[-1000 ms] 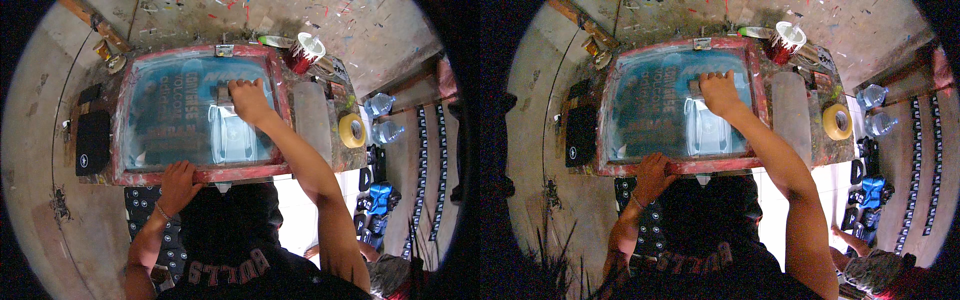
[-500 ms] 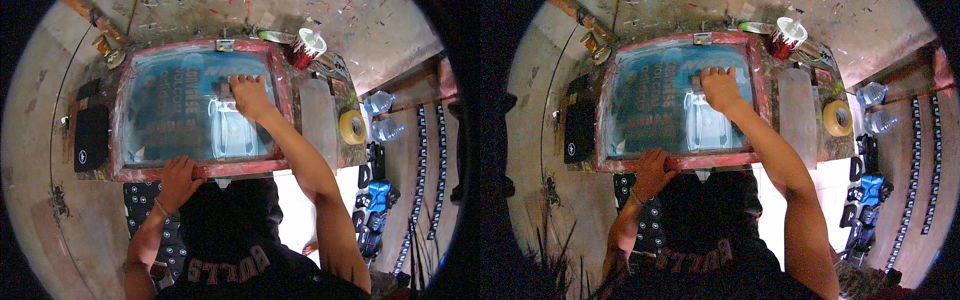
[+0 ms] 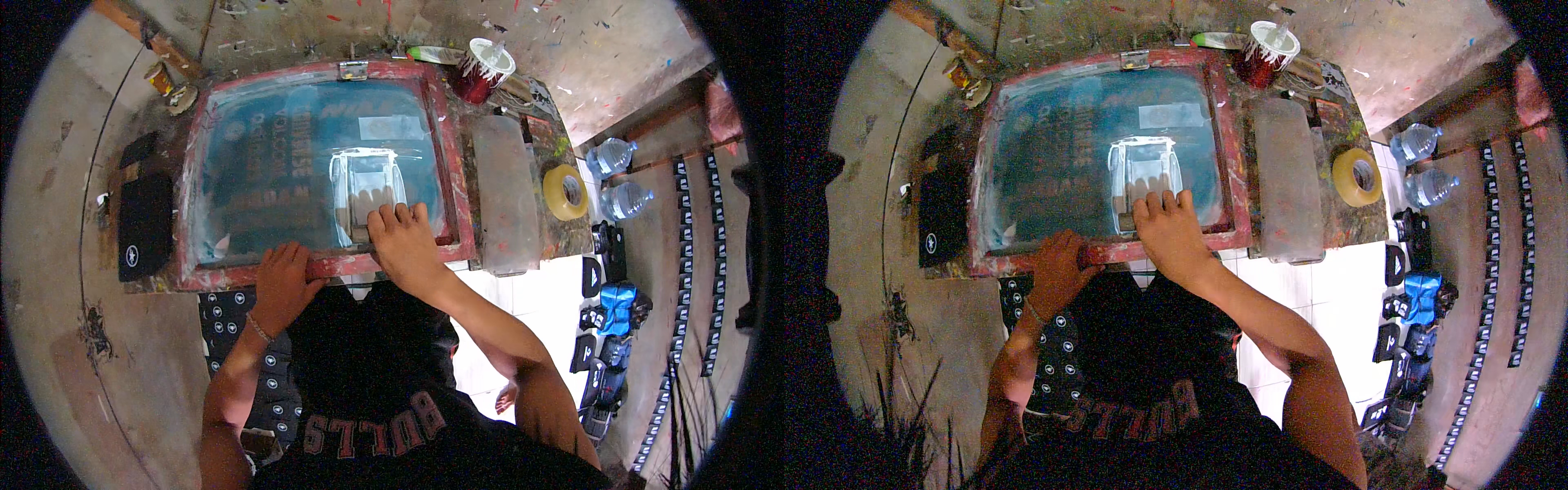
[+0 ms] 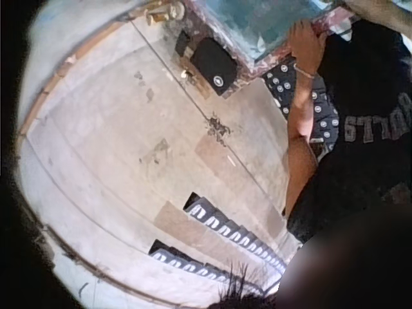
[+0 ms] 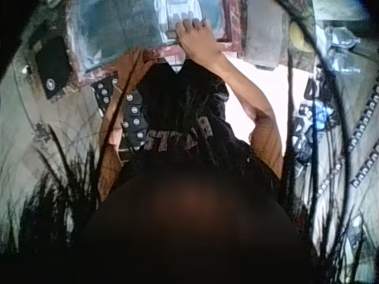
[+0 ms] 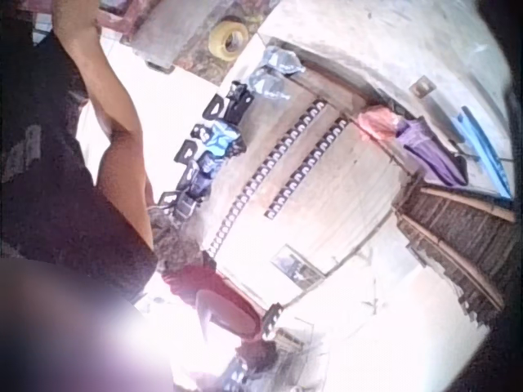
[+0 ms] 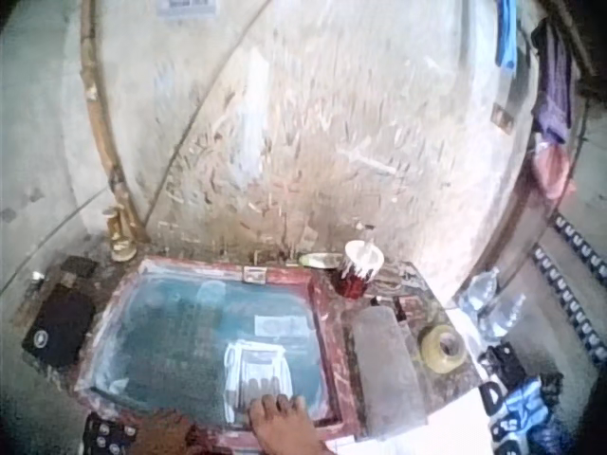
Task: The person repeatedly applies white ink to a screen-printing frame using a squeegee, then presses a black cap through the screen to transfer the design. The person repositions the cap and repeats the process multiple times.
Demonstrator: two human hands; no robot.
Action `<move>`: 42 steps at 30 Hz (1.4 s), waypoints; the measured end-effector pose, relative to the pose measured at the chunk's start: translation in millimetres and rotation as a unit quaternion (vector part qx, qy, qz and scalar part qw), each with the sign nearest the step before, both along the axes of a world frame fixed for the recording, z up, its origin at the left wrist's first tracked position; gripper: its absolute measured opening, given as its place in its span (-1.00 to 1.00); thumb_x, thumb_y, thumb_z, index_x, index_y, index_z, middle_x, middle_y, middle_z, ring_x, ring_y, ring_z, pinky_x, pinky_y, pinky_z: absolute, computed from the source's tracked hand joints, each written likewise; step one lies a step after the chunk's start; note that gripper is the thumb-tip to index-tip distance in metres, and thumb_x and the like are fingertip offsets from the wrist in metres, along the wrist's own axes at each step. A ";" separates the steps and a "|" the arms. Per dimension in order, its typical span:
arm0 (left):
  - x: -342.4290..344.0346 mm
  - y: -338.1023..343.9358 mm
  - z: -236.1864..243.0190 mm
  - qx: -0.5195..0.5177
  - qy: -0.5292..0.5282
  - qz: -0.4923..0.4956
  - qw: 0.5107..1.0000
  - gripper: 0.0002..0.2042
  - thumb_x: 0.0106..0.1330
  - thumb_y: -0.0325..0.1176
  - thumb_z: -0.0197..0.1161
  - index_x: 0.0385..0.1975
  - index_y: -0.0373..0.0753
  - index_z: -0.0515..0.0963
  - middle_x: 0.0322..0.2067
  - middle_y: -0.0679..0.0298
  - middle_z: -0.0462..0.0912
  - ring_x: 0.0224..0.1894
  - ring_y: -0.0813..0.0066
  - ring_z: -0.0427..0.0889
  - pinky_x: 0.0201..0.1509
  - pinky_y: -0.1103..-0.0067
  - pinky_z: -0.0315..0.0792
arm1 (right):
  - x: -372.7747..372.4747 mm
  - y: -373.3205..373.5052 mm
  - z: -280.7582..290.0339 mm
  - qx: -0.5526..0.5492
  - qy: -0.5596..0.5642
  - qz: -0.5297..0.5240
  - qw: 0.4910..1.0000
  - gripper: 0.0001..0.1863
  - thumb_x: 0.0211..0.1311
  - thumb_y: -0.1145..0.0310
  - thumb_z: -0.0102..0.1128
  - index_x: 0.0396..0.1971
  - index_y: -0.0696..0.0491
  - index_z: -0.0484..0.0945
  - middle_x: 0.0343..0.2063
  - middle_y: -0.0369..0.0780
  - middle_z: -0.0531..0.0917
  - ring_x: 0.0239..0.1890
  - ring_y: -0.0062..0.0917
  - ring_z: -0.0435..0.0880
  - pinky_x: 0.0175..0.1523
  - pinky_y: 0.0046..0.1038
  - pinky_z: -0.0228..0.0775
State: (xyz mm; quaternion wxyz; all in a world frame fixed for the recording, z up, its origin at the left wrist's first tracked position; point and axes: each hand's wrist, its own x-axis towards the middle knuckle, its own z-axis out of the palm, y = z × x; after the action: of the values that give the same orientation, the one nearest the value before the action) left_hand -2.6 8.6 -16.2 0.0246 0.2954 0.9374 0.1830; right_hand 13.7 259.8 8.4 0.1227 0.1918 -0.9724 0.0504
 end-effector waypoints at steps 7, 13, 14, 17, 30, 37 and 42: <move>-1.8 -1.6 -1.8 -0.008 0.003 -0.001 1.000 -0.53 0.06 -0.10 0.55 -0.18 -0.30 0.58 -0.13 0.06 0.61 0.04 0.01 0.57 0.17 0.20 0.39 | 10.6 -1.7 -4.5 0.020 0.029 -0.007 0.999 -0.70 0.04 0.37 0.32 -0.24 0.11 0.46 -0.31 -0.13 0.52 -0.17 -0.26 0.54 -0.02 -0.16 0.19; -9.3 -3.6 55.7 0.011 -0.026 -0.001 1.000 -0.54 0.03 -0.02 0.57 -0.26 -0.27 0.63 -0.22 0.08 0.66 -0.08 0.03 0.64 0.06 0.22 0.47 | 26.5 -6.4 35.2 -0.022 0.054 -0.005 0.998 -0.52 0.10 -0.01 0.39 -0.30 0.10 0.46 -0.34 -0.16 0.50 -0.21 -0.26 0.51 -0.05 -0.15 0.18; -12.1 -4.8 71.8 0.005 -0.036 0.006 0.999 -0.54 0.02 -0.01 0.57 -0.27 -0.26 0.65 -0.25 0.09 0.68 -0.12 0.04 0.66 0.02 0.23 0.50 | 26.7 -6.8 48.1 -0.027 0.074 -0.001 0.997 -0.48 0.10 -0.07 0.39 -0.32 0.10 0.46 -0.35 -0.16 0.50 -0.22 -0.25 0.51 -0.06 -0.15 0.17; -33.7 -7.0 127.1 0.058 -0.016 0.025 0.998 -0.49 -0.03 0.02 0.61 -0.22 -0.24 0.70 -0.42 0.13 0.72 -0.31 0.12 0.73 -0.13 0.31 0.55 | -2.3 1.4 95.2 -0.033 0.108 0.003 0.994 -0.39 0.12 -0.21 0.33 -0.27 0.12 0.51 -0.35 -0.12 0.53 -0.24 -0.24 0.53 -0.08 -0.13 0.21; -18.7 145.4 17.4 0.209 0.009 -0.102 0.973 -0.52 0.42 -0.13 0.29 0.21 -0.32 0.52 0.19 0.02 0.56 0.28 0.06 0.48 0.38 0.08 0.25 | -116.8 15.5 248.0 -0.131 0.084 -0.007 0.988 -0.30 0.39 -0.11 0.15 -0.84 0.13 0.46 -0.90 -0.20 0.43 -0.80 -0.44 0.49 -0.60 -0.32 0.40; -1.5 104.5 -52.9 0.046 0.029 -0.118 0.992 -0.28 0.44 0.15 0.14 0.38 -0.32 0.35 0.39 0.06 0.39 0.55 0.10 0.13 0.60 -0.09 -0.25 | -125.0 12.5 272.1 -0.156 0.132 -0.015 0.979 -0.32 0.35 -0.11 0.15 -0.77 0.19 0.61 -0.81 -0.11 0.59 -0.65 -0.34 0.67 -0.38 -0.31 0.53; 10.8 -4.7 -34.6 -0.115 -0.015 0.075 0.990 -0.29 0.43 0.17 0.15 0.35 -0.30 0.40 0.48 0.06 0.25 0.59 -0.03 0.00 0.57 -0.19 -0.31 | -135.3 10.5 284.7 -0.196 0.025 -0.042 0.979 -0.31 0.35 -0.12 0.16 -0.77 0.20 0.59 -0.84 -0.12 0.52 -0.70 -0.38 0.58 -0.42 -0.31 0.47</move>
State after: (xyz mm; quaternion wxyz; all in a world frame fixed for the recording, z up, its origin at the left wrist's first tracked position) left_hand 8.2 3.9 -50.8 0.0586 0.2168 0.9712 0.0797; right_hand -121.6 270.3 293.1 0.1845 0.1245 -0.9474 0.2299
